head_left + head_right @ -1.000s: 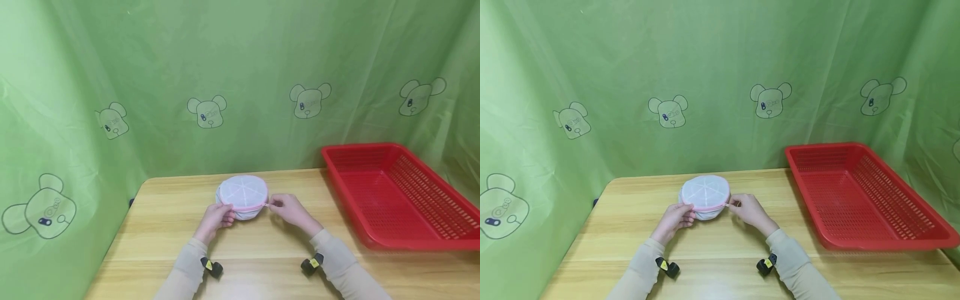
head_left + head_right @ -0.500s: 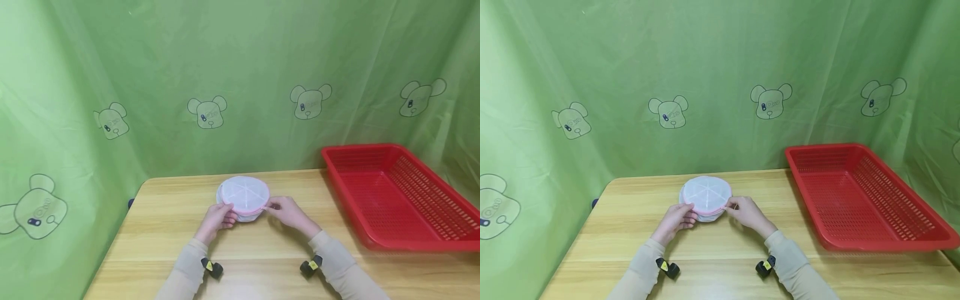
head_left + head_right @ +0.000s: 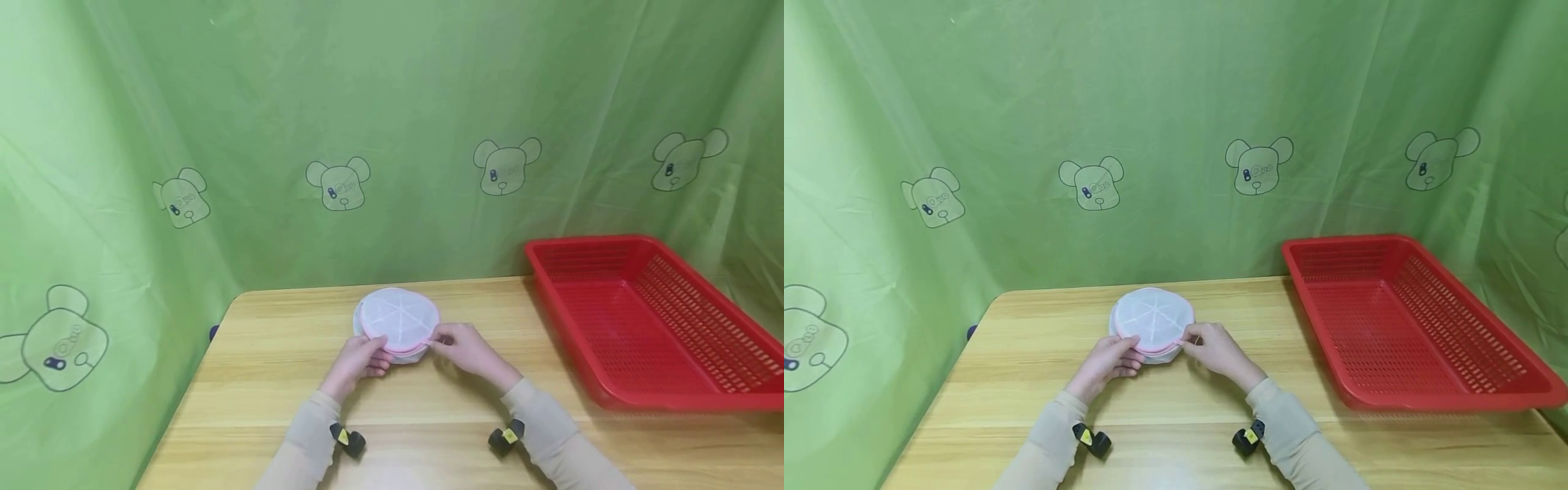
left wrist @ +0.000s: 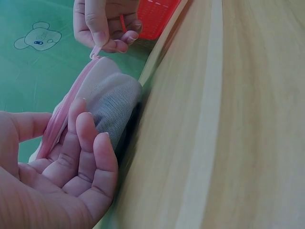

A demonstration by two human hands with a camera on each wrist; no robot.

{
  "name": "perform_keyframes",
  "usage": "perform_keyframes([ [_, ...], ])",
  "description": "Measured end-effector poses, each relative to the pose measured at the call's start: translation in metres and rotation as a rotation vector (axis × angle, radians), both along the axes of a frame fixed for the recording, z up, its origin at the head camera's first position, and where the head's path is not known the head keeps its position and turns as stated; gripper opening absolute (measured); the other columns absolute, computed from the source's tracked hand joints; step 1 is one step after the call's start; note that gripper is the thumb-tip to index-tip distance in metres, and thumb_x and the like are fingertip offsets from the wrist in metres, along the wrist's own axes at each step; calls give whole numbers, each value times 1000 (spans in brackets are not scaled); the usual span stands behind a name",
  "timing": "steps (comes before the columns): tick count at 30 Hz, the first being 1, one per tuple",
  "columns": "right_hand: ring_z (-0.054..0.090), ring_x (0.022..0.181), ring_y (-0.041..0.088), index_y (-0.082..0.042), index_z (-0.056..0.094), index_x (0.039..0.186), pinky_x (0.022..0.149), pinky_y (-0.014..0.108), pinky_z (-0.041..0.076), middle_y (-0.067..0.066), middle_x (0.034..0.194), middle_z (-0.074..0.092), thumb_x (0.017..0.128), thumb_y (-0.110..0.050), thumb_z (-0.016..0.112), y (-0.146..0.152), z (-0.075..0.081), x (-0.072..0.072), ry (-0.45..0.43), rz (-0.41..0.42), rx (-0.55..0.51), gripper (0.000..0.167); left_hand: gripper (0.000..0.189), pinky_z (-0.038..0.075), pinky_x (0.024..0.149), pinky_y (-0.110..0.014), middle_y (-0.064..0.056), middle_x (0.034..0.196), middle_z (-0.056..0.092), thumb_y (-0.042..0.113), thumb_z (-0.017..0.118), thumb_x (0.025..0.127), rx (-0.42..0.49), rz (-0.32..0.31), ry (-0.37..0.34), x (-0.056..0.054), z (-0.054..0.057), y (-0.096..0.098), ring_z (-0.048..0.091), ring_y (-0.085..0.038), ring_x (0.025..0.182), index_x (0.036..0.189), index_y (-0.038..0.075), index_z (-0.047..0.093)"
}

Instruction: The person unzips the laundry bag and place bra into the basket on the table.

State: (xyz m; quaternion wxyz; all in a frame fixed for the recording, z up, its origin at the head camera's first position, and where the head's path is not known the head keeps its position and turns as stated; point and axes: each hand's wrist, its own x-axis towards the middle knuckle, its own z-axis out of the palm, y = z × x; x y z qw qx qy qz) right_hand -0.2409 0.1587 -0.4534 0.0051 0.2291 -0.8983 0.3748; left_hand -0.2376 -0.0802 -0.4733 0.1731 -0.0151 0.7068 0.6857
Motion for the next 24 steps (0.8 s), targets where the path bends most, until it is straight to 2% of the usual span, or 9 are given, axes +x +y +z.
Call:
perform_keyframes([
  [6,57,74,8,-8,69,84,76,29,52,3,80,70,90,-17,66,-2,0,2,17,2,7,11,35,55,59,-21,3,71,69,32,56,97,-8,-21,-3,2,0,3,61,-7,61,101,-2,63],
  [13,55,71,6,-10,69,83,71,24,50,-4,77,67,90,-18,66,-5,1,4,33,17,8,11,35,54,57,-21,3,69,68,31,57,96,-11,-48,-3,3,-1,6,61,-7,60,100,-3,65],
  [20,56,71,6,-11,69,84,70,22,50,1,80,70,90,-16,65,-8,4,7,32,47,-9,8,37,54,58,-22,2,70,69,33,58,95,-27,-67,3,6,0,9,62,-8,61,101,-3,65],
  [24,55,70,4,-11,69,83,69,21,49,-2,78,69,89,-16,66,-9,5,8,50,54,7,9,39,55,59,-22,1,73,71,34,58,95,-37,-82,9,8,1,10,62,-8,62,102,-3,66],
])
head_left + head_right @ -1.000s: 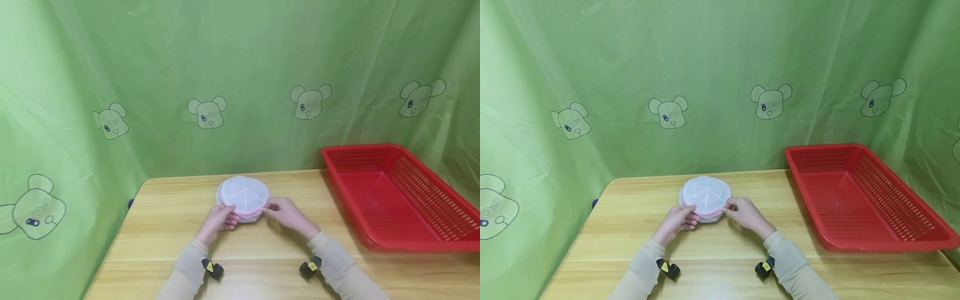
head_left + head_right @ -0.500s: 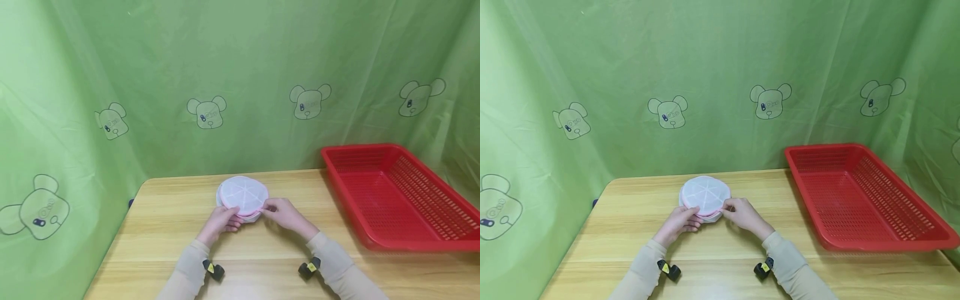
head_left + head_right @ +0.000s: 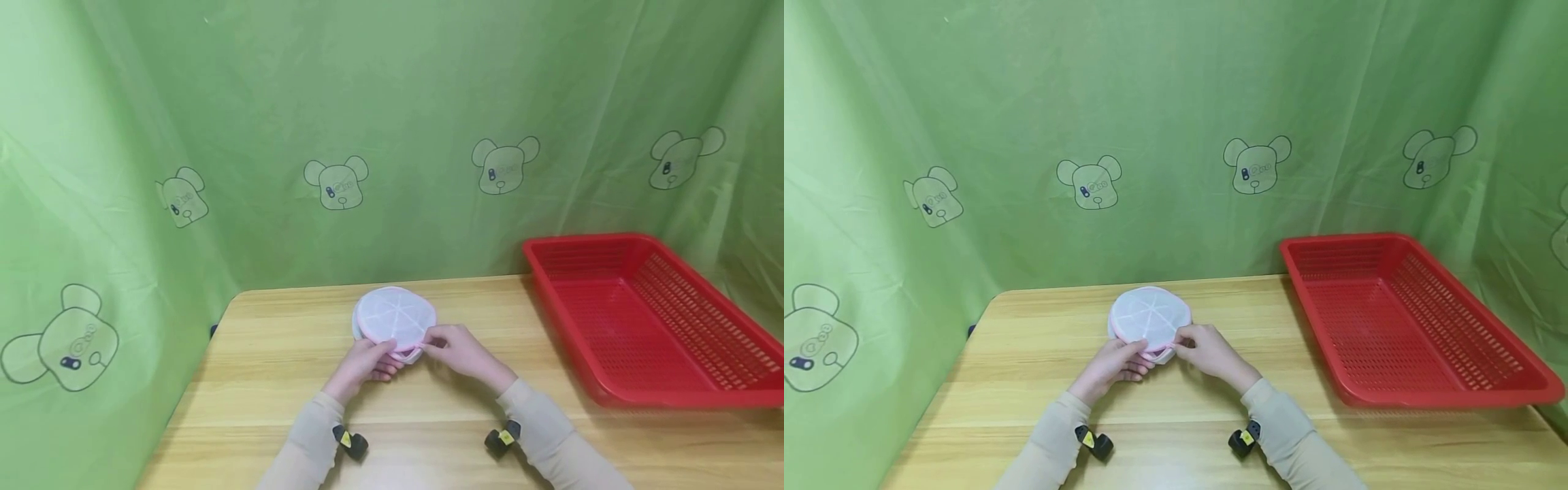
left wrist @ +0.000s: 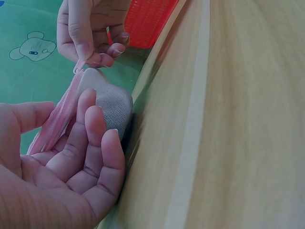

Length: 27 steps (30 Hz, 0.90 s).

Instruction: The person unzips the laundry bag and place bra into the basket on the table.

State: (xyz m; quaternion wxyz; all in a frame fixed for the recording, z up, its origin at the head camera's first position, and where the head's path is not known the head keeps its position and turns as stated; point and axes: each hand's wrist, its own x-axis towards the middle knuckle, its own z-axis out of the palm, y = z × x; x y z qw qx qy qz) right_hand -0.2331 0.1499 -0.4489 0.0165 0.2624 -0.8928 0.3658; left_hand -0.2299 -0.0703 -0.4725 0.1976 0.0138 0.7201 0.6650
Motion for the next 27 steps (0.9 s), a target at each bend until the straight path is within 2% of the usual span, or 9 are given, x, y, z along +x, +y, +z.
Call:
perform_keyframes([
  [9,55,70,5,-11,69,84,69,21,50,-3,78,68,90,-17,66,2,-2,-2,-19,-7,0,8,38,56,62,-23,1,74,70,33,57,96,10,-19,-5,0,-1,-1,62,-9,64,103,-4,66],
  [27,53,70,6,-11,68,82,69,22,48,-6,76,65,88,-17,68,8,-4,-6,-23,-14,37,8,31,53,59,-20,4,70,68,27,58,95,47,35,4,-5,-3,-3,60,-6,61,100,-2,64],
])
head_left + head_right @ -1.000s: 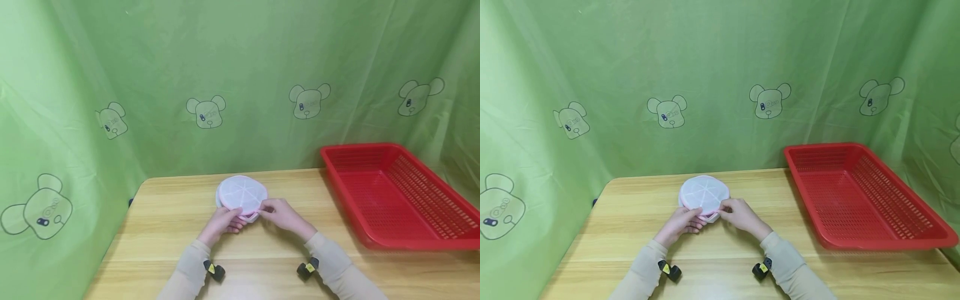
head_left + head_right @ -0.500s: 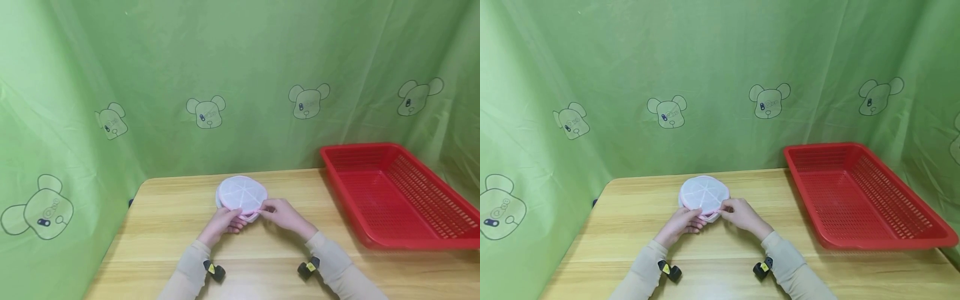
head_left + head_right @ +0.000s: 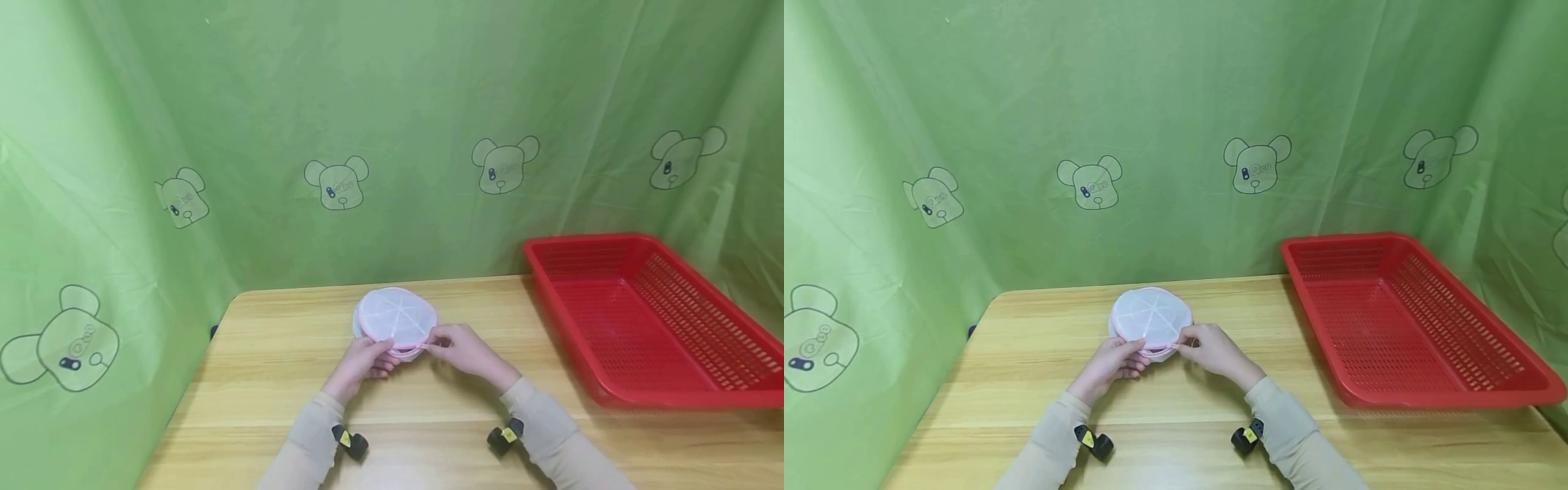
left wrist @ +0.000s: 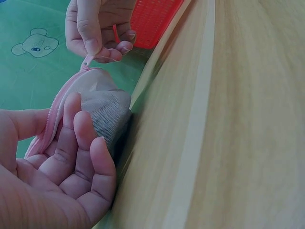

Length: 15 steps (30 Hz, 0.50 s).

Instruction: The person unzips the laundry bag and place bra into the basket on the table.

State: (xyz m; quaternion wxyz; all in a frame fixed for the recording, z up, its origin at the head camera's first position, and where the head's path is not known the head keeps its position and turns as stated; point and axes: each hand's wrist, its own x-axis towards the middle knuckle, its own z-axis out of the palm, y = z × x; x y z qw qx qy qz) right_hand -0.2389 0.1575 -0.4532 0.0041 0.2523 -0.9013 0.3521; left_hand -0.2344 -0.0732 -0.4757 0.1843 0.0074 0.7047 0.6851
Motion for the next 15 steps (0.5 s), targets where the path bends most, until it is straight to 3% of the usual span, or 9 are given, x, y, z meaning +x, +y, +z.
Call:
perform_keyframes([
  [15,56,73,6,-9,70,85,73,25,50,-4,79,69,89,-17,67,3,1,-1,-9,2,4,9,26,52,56,-19,4,68,68,26,59,95,-3,24,-8,-2,-2,-2,59,-5,59,92,2,64],
])
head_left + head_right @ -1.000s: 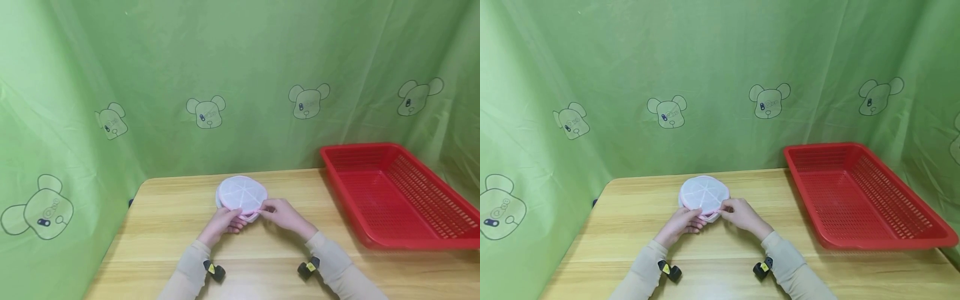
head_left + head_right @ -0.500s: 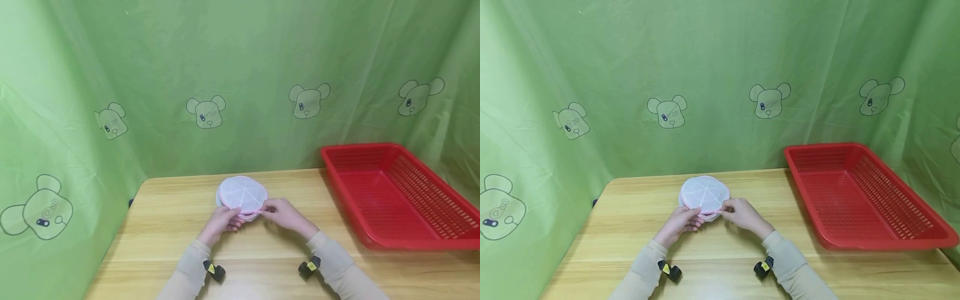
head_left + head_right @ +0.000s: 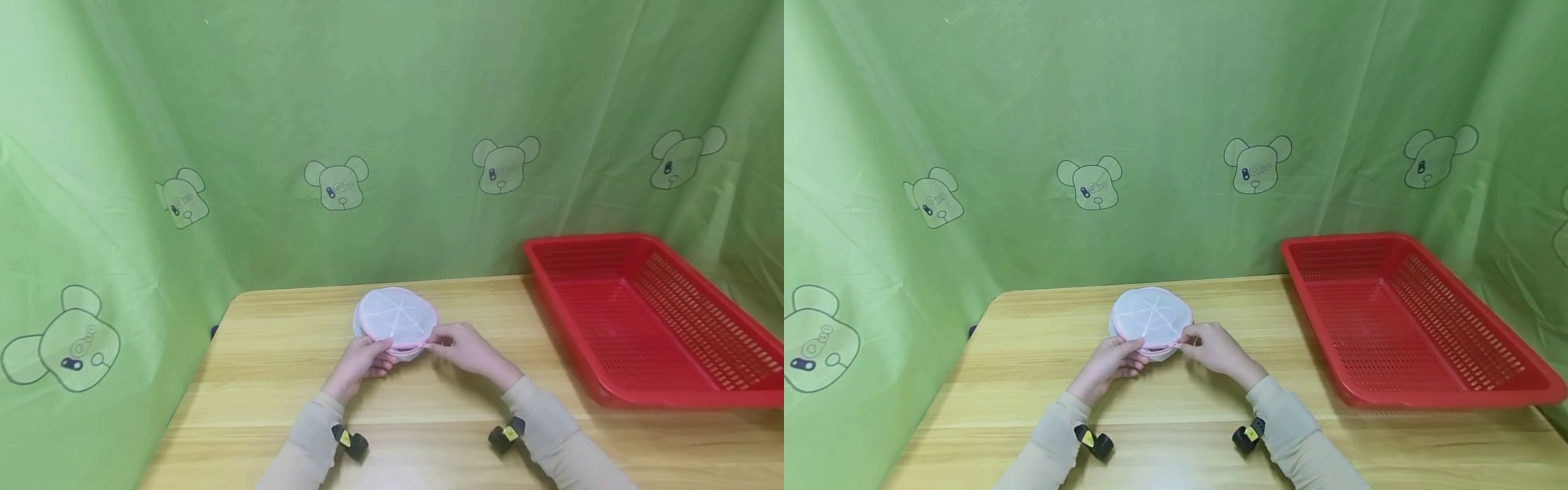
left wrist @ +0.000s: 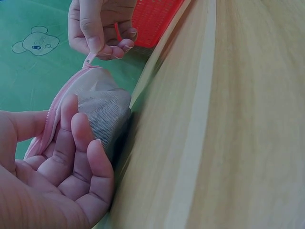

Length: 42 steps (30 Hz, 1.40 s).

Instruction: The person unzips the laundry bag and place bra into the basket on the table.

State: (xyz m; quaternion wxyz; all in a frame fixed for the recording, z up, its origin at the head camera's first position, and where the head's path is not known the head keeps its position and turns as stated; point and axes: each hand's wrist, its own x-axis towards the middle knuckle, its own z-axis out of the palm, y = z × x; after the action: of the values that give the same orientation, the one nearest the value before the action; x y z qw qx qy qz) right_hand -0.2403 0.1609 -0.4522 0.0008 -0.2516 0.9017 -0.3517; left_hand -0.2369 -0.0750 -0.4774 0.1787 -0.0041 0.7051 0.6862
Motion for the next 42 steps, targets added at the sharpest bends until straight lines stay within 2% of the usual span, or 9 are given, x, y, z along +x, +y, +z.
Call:
perform_keyframes([
  [7,56,73,7,-8,69,83,73,25,50,4,81,71,89,-15,66,2,0,-1,-14,-5,-13,9,21,52,57,-19,4,68,67,26,59,95,4,21,-6,0,-1,-1,59,-5,60,90,6,61],
  [35,53,66,7,-8,69,83,68,25,48,6,80,70,89,-15,65,5,2,-4,-46,-40,-11,10,21,51,57,-19,5,68,67,26,58,95,-5,41,-1,-2,1,-2,59,-6,61,91,6,60],
  [42,54,69,9,-8,69,82,72,29,48,5,79,70,89,-14,66,6,3,-4,-38,-45,-7,10,22,51,57,-19,5,68,67,27,59,95,-11,46,0,-1,2,-3,59,-5,61,92,5,60],
])
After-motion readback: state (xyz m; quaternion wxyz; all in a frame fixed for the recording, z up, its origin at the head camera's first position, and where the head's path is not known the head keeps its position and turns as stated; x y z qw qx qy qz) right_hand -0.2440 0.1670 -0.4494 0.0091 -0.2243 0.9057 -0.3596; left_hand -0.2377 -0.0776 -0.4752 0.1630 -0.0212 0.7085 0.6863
